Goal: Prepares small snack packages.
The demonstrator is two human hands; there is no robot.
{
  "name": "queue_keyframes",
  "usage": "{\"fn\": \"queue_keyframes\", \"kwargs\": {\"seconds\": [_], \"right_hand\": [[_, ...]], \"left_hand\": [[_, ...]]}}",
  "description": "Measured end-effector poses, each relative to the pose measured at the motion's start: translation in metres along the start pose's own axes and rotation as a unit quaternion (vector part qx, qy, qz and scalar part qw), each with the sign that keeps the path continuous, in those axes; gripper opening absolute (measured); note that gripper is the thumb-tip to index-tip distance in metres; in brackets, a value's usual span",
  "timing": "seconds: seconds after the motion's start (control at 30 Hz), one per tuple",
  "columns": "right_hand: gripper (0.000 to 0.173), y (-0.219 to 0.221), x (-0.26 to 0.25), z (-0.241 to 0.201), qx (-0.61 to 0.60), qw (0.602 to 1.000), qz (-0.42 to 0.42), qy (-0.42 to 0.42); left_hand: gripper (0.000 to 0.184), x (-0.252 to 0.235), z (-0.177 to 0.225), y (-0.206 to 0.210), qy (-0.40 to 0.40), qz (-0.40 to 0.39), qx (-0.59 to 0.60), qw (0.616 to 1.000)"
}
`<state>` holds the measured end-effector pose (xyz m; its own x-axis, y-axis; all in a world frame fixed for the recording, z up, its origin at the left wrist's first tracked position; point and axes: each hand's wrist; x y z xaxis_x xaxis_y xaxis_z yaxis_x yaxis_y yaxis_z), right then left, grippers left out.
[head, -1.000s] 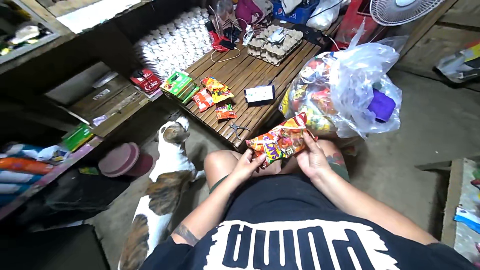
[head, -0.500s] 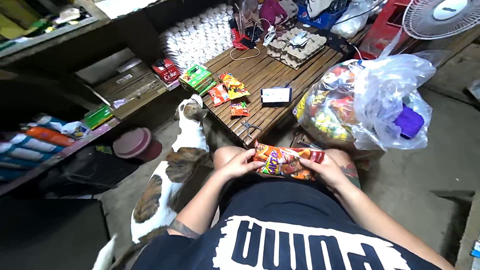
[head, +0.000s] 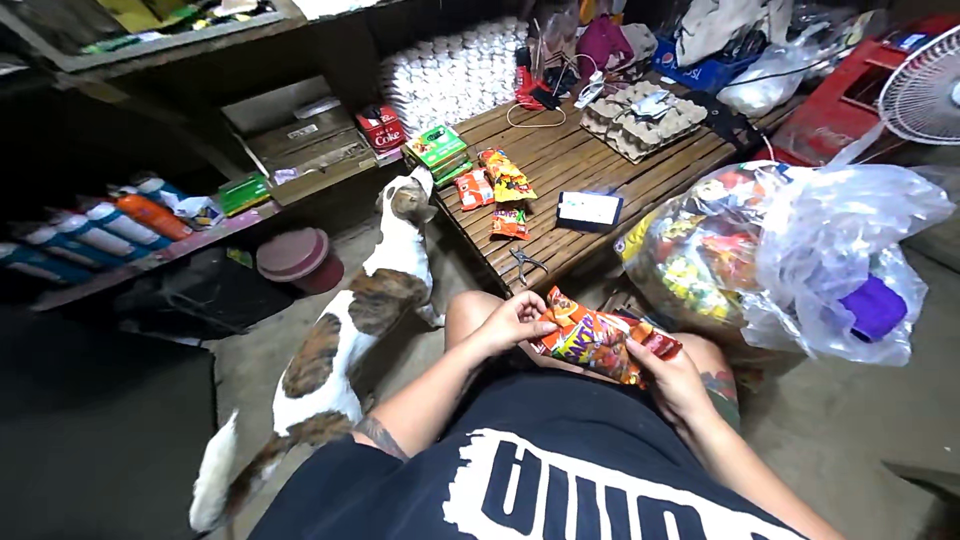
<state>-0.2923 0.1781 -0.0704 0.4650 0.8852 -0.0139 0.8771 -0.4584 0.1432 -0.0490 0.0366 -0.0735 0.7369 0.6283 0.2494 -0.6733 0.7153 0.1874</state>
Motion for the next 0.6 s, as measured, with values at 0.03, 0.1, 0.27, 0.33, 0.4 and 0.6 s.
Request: {"fn": "queue_keyframes", "kwargs": {"seconds": [0.03,0.1,0.27,0.33,0.4,0.6], "right_hand": [[0.037,0.0,0.0,-0.001,-0.001,1.0,-0.004,0.006],[0.035,-0.002,0.001,-0.001,-0.003,1.0,-0.006,0.009],[0.033,0.002,0.002,0.001,-0.016,1.0,-0.02,0.004],[0.033,0.001,0.002,0.001,-0.033,0.999,-0.027,0.014],[0.032,0.001,0.003,0.001,-0.049,0.998,-0.03,0.035],[0.032,-0.001,0.004,-0.007,-0.066,0.99,-0.053,0.109]], "left_hand": [[0.028,0.002,0.002,0.001,-0.01,-0.009,0.002,1.0],[0.028,0.003,0.004,0.002,-0.009,0.003,-0.025,1.0],[0.032,0.0,0.007,-0.003,0.101,0.112,-0.233,0.961],[0.034,0.003,0.016,-0.001,0.14,0.148,-0.342,0.917],[0.034,0.006,0.023,0.004,0.174,0.175,-0.402,0.882],[0.036,0.005,0.024,-0.001,0.162,0.178,-0.405,0.882]]}}
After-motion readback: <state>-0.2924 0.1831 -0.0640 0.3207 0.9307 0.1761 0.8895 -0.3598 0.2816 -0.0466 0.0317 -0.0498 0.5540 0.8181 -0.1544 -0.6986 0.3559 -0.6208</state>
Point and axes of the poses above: each hand's wrist, its own x-axis away from the middle knuckle, its own y-axis out of the palm, z = x × y, and after that the axes turned 12 degrees about -y, right-handed
